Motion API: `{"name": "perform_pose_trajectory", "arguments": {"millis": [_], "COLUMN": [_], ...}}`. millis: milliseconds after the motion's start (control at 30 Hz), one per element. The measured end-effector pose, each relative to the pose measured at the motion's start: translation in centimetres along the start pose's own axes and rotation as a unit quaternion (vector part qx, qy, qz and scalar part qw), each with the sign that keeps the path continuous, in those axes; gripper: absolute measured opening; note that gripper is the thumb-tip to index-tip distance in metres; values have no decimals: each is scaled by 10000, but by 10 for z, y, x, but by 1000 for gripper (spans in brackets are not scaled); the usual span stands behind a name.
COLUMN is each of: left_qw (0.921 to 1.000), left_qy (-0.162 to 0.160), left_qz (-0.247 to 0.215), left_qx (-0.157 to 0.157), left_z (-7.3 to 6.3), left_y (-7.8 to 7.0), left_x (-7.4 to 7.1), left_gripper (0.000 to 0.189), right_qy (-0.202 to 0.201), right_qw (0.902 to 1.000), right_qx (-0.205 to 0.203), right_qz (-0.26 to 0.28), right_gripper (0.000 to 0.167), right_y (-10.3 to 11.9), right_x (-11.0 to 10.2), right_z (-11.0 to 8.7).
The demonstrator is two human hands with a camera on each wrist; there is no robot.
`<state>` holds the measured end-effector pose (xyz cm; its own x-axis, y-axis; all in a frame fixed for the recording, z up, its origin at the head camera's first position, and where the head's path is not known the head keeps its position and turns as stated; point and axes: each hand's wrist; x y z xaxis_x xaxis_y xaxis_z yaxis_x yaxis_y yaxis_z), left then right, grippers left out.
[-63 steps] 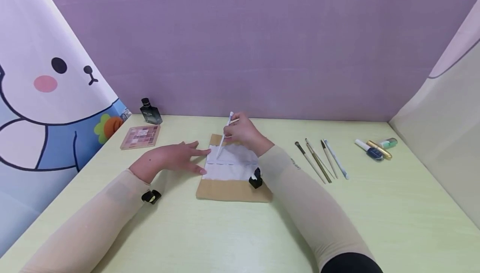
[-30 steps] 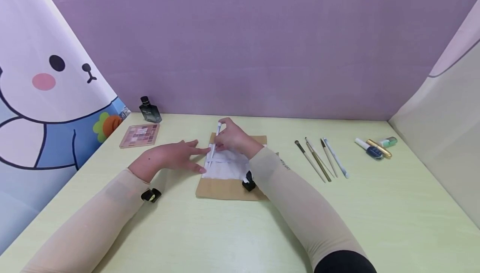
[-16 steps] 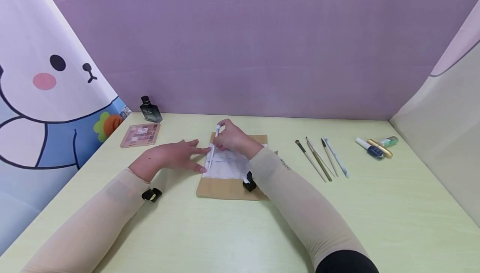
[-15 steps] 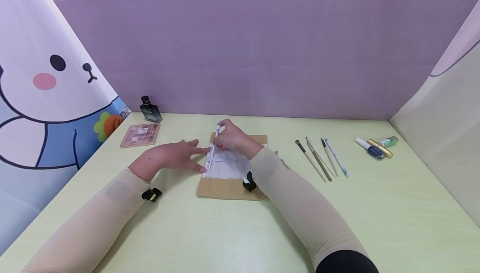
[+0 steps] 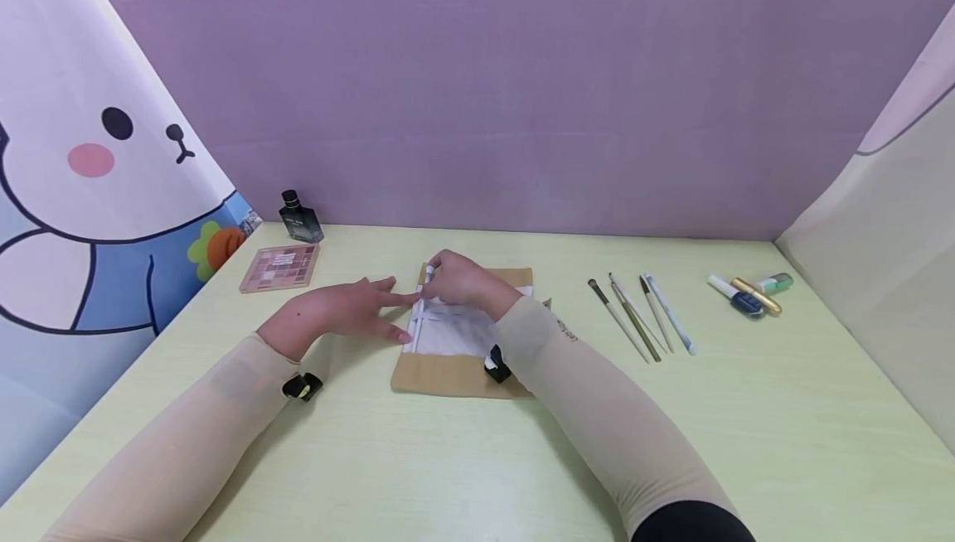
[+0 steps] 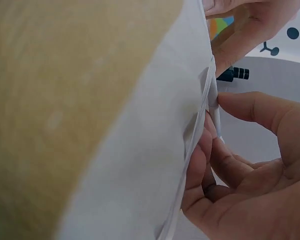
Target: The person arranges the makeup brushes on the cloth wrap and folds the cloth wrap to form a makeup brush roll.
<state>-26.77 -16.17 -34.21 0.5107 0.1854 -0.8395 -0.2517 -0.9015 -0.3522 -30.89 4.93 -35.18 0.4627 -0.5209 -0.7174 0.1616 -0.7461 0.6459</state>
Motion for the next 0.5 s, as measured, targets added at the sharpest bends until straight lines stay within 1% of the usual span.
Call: {"name": "perform_pose_trajectory", "arguments": {"millis": [233, 500], "left_qw": [10000, 10000], "left_qy": [10, -2], "left_qz": [-13, -53], "left_qx": [-13, -64], "left_z": [-1, -2], "left_y": [-1, -2], "left_x": [-1, -1], "left_gripper": [83, 82], "right_qy": [-34, 16], "right_qw": [9991, 9955], "right_qx": [-150, -376], "right_qz": [-407, -874], "right_gripper": [43, 37], "right_y": [1, -1], "right_x": [1, 2], "right_z": [-4, -8]}}
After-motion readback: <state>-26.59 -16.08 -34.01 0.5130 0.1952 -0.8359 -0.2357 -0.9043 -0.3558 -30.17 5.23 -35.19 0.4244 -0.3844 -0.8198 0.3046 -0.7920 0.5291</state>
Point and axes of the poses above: each hand's wrist, its own z-axis towards the middle knuckle, its own x-axis out of the palm, y = z × x, and after that the axes turned 13 degrees about -z, right-handed
